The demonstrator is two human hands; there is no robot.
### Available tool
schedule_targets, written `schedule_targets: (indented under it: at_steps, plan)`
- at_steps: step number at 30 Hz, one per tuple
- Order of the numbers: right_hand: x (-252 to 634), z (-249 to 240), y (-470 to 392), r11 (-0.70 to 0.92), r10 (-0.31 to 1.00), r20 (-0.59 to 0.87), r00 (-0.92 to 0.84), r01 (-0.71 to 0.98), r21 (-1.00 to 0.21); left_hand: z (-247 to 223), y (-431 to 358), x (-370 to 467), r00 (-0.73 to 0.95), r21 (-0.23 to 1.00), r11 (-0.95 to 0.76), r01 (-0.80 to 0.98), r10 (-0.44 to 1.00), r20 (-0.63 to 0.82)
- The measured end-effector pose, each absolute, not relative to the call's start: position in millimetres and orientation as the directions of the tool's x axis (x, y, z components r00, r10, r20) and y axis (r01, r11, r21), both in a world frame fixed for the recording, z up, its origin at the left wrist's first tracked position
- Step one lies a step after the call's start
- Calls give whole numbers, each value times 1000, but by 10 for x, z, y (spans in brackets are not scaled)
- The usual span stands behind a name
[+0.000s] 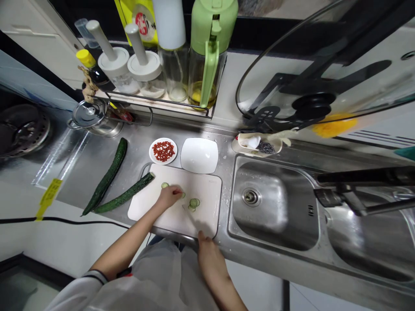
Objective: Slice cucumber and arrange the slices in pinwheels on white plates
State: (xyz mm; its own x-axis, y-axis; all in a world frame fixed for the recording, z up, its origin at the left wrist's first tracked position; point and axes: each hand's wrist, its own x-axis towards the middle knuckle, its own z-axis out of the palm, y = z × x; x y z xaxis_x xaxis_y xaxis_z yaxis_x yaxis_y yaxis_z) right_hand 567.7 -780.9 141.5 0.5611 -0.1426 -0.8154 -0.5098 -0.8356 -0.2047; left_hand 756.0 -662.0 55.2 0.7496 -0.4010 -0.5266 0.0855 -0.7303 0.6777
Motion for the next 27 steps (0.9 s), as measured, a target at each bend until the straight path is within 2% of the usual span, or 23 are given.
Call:
schedule_targets:
  at_steps: [4,6,12,27]
  plan:
    - [5636,1401,-7852,-829,-156,-790,593,-514,-223,449,-6496,7471,684,635,-694,341,-280,-674]
    - [5643,1407,-7856,-833,-161,-787,596,-510,-215,433,-6452,7427,683,618,-697,363,-252,-685]
    - [5747,1388,-7787,-855,-185,-770,611,-486,-180,522,-6387,7356,813,626,-771,117,-288,-507]
    - [5913,1334,-7665,-888,-192,-747,637,-437,-144,456,-6410,7341,830,521,-854,-15,-301,-469]
